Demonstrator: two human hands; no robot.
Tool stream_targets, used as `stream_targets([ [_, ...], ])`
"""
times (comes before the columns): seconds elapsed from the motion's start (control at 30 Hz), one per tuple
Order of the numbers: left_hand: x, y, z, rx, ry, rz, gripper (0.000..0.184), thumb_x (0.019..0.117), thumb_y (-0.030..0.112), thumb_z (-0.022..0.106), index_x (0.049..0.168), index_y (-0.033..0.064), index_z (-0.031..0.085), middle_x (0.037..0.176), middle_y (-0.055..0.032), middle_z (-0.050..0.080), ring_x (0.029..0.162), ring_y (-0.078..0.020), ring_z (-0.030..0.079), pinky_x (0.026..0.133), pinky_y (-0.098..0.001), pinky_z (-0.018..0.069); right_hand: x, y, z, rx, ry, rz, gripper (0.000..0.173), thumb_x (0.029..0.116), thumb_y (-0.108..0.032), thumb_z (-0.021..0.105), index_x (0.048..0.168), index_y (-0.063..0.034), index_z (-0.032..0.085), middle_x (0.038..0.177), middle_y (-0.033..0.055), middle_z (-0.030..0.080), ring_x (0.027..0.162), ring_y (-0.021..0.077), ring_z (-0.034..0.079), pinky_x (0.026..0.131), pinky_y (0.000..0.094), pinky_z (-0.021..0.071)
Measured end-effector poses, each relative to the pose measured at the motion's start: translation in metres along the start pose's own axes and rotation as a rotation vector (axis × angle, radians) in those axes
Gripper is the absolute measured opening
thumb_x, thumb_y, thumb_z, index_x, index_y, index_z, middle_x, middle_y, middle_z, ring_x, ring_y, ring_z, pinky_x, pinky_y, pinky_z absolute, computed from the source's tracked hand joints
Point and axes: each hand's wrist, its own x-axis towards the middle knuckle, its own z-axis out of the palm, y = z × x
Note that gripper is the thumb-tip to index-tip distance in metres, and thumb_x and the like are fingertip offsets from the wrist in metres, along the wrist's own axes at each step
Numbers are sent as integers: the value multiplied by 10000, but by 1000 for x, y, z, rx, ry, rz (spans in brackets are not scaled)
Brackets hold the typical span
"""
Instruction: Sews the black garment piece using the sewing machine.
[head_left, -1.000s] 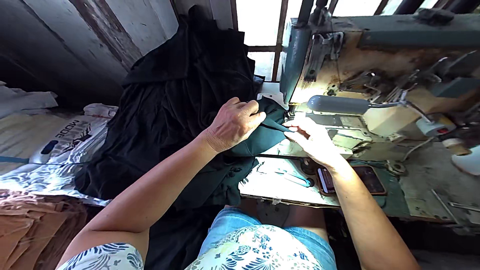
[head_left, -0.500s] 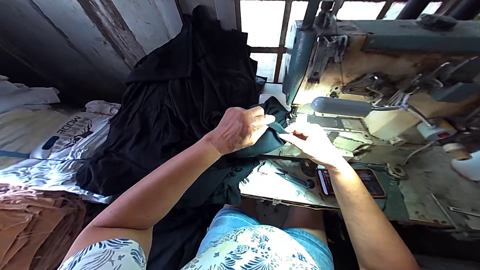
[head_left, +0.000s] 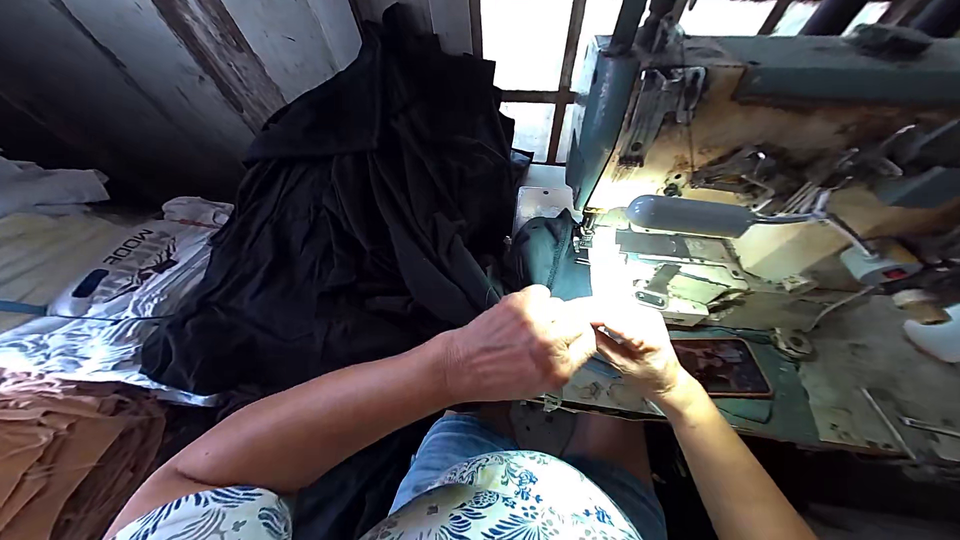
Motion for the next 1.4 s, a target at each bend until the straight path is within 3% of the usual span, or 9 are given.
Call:
stream_targets([
  [0.17,-25,-32,26,17,-175,-101,606,847,475,683,1321,97,671,1273,-201,672,1288,-389,579,1140,-627,342,-33,7,9,-233,115,-79,168,1014,-117,626,984,-22,761,1078,169,761,1135,215,706,1028,321,542],
  [0.27,-37,-34,40,47,-257,-229,573,866,117,694,1431,123,603,1552,-234,467,1511,-440,318,1169,-732,220,-43,10,15,-253,183,-58,127,991,-93,653,956,-23,753,1023,169,758,1091,207,715,991,299,556],
  [0.43,-24,-36,36,193,-127,-206,246,934,17,547,1073,80,740,1260,-136,722,1269,-403,618,922,-565,527,-34,20,13,-288,240,-54,158,988,-142,669,968,-31,780,1000,156,771,1063,196,723,985,297,549],
  [0.73,24,-93,46,-2,-417,-484,258,872,57,739,1125,18,705,1138,-165,692,1129,-380,635,901,-548,487,15,27,-1,-549,173,137,175,942,-199,694,946,-67,809,937,116,748,921,261,680,800,398,538],
  [0.9,2,-77,50,-221,-13,-569,582,639,-43,713,1219,10,696,1287,-139,677,1212,-328,610,967,-524,473,11,26,-2,-494,160,190,193,951,-217,690,1004,-74,809,1006,116,748,983,254,677,866,405,537],
  [1.03,-16,-56,1,-511,141,-423,538,798,166,801,1271,-40,647,1400,-164,602,1295,-208,591,1060,-345,520,12,18,-8,-364,116,312,244,927,-250,696,1060,-65,782,1087,113,728,1032,212,670,898,399,549],
  [1.17,-57,-100,-15,-492,-53,-653,900,735,391,867,1456,-12,510,1503,-189,514,1391,-301,492,1112,-474,443,40,3,-18,-312,29,469,265,982,-200,634,1159,-38,744,1096,133,688,955,207,671,833,401,563],
  [1.3,-64,-95,5,-488,-265,-791,591,756,31,855,1296,-49,629,1159,-223,711,1089,-357,688,977,-568,517,69,-3,-13,-161,-123,527,224,1031,-169,605,1156,-23,720,991,102,736,866,160,698,809,390,576],
  [1.4,-61,-76,-2,-30,-46,-560,449,670,-72,740,1117,-36,709,1033,-209,706,952,-392,695,821,-586,535,70,-13,-8,30,-94,529,154,978,-157,663,1051,-46,741,900,2,713,796,23,647,754,231,552],
])
